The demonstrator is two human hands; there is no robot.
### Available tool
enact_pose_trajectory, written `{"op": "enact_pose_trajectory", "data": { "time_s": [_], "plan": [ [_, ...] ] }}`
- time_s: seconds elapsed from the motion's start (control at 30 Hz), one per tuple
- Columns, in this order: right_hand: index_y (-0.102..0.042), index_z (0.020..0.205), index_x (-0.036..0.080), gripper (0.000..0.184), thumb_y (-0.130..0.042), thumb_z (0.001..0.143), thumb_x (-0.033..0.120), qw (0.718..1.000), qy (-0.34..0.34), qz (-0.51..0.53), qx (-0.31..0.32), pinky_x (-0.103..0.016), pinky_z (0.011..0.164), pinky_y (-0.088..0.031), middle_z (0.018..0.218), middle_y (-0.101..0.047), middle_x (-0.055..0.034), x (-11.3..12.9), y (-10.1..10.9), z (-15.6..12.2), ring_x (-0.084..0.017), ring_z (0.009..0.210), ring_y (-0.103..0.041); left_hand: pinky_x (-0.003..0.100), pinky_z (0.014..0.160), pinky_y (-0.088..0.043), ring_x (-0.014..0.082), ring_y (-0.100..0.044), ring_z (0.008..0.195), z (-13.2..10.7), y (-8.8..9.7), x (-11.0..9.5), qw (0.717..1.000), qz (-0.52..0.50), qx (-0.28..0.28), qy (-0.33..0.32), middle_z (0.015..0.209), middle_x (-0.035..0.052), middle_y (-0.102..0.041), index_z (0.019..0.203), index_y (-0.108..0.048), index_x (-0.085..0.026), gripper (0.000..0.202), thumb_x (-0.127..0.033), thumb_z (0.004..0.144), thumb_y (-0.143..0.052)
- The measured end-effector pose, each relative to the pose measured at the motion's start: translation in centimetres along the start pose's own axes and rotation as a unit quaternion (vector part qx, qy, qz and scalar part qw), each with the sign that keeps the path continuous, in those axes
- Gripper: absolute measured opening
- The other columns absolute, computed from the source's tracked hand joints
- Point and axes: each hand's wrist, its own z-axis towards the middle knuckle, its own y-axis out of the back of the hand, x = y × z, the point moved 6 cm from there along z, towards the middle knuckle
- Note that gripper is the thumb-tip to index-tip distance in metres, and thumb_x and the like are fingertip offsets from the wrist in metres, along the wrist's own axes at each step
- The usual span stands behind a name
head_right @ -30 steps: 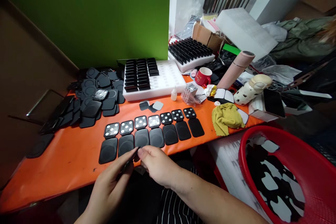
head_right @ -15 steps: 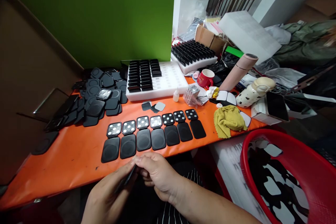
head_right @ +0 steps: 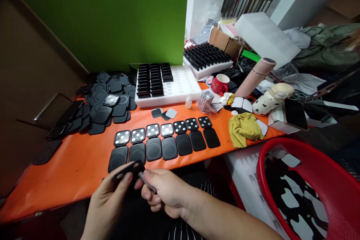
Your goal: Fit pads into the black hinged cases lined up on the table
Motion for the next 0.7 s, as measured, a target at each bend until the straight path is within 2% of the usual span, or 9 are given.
{"op": "enact_pose_trajectory", "data": {
  "time_s": [0.1,0.2,0.33,0.47,0.5,0.57,0.63,0.7],
  "plan": [
    [-0.05,0.081,0.016,0.024,-0.048,0.084,0.04,0.993,-0.065,0.096,0.016,-0.011,0.036,-0.014,0.054,-0.037,0.0071,-0.3,0.0,-0.1,0.0,0.036,-0.022,0.028,0.082,-0.05,0.0185,-0.063,0.09,-0.8,-0.6,-0.9,0.994,0.026,0.052,-0.093,0.098,-0.0004,-0.068,0.099,-0.065,-0.029,0.021,-0.025,0.079,-0.057],
    [-0.049,0.081,0.016,0.016,-0.048,0.084,0.032,0.974,-0.12,0.189,0.037,-0.01,0.036,-0.016,0.055,-0.038,0.0063,-0.2,-0.1,-0.5,-0.001,0.037,-0.026,0.029,0.087,-0.048,0.0175,-0.062,0.094,-1.6,-1.2,-1.8,0.979,0.041,0.094,-0.175,0.105,-0.0024,-0.065,0.103,-0.062,-0.034,0.03,-0.016,0.081,-0.054],
    [-0.05,0.079,0.015,0.02,-0.048,0.082,0.034,0.962,-0.144,0.228,0.047,-0.011,0.034,-0.019,0.052,-0.04,0.0058,-0.2,-0.3,-0.5,-0.002,0.036,-0.03,0.033,0.09,-0.047,0.0183,-0.059,0.101,-2.3,-1.5,-2.1,0.968,0.046,0.113,-0.219,0.113,-0.0027,-0.061,0.11,-0.057,-0.037,0.04,-0.009,0.081,-0.051],
    [-0.049,0.069,0.014,0.021,-0.052,0.079,0.033,0.963,-0.115,0.242,-0.026,-0.013,0.033,-0.016,0.045,-0.037,0.0073,-0.6,0.0,0.2,-0.002,0.034,-0.027,0.036,0.092,-0.045,0.0199,-0.056,0.104,-2.9,-1.7,-1.8,0.965,0.033,0.116,-0.233,0.118,-0.0013,-0.058,0.11,-0.057,-0.035,0.041,-0.008,0.08,-0.052],
    [-0.048,0.066,0.015,0.023,-0.052,0.078,0.033,0.963,-0.105,0.247,-0.039,-0.013,0.033,-0.015,0.045,-0.036,0.0076,-0.6,0.1,0.4,-0.002,0.034,-0.026,0.036,0.092,-0.044,0.0198,-0.057,0.104,-2.8,-1.6,-1.7,0.968,0.025,0.112,-0.222,0.117,-0.001,-0.059,0.108,-0.058,-0.035,0.038,-0.009,0.08,-0.052],
    [-0.046,0.065,0.015,0.025,-0.051,0.079,0.034,0.962,-0.095,0.255,-0.029,-0.014,0.033,-0.015,0.044,-0.034,0.0081,-0.4,-0.1,0.6,-0.002,0.034,-0.024,0.034,0.091,-0.044,0.0192,-0.058,0.101,-2.1,-1.3,-1.0,0.984,0.006,0.078,-0.159,0.112,0.0002,-0.062,0.104,-0.061,-0.031,0.029,-0.015,0.081,-0.053],
    [-0.048,0.069,0.015,0.026,-0.048,0.082,0.037,0.961,-0.074,0.267,0.005,-0.014,0.035,-0.016,0.045,-0.032,0.0086,0.4,-0.4,0.7,-0.002,0.035,-0.022,0.03,0.086,-0.046,0.0176,-0.059,0.096,-1.0,-0.5,0.0,0.998,-0.035,0.006,-0.061,0.102,0.001,-0.065,0.1,-0.061,-0.027,0.021,-0.022,0.081,-0.055],
    [-0.049,0.073,0.016,0.027,-0.045,0.085,0.04,0.961,-0.037,0.271,0.022,-0.014,0.036,-0.016,0.047,-0.029,0.0086,1.3,-0.2,0.7,-0.003,0.036,-0.021,0.025,0.077,-0.049,0.0161,-0.059,0.089,0.1,0.2,1.1,0.992,-0.106,-0.05,0.038,0.096,0.0012,-0.064,0.101,-0.058,-0.024,0.022,-0.03,0.08,-0.057]
  ]
}}
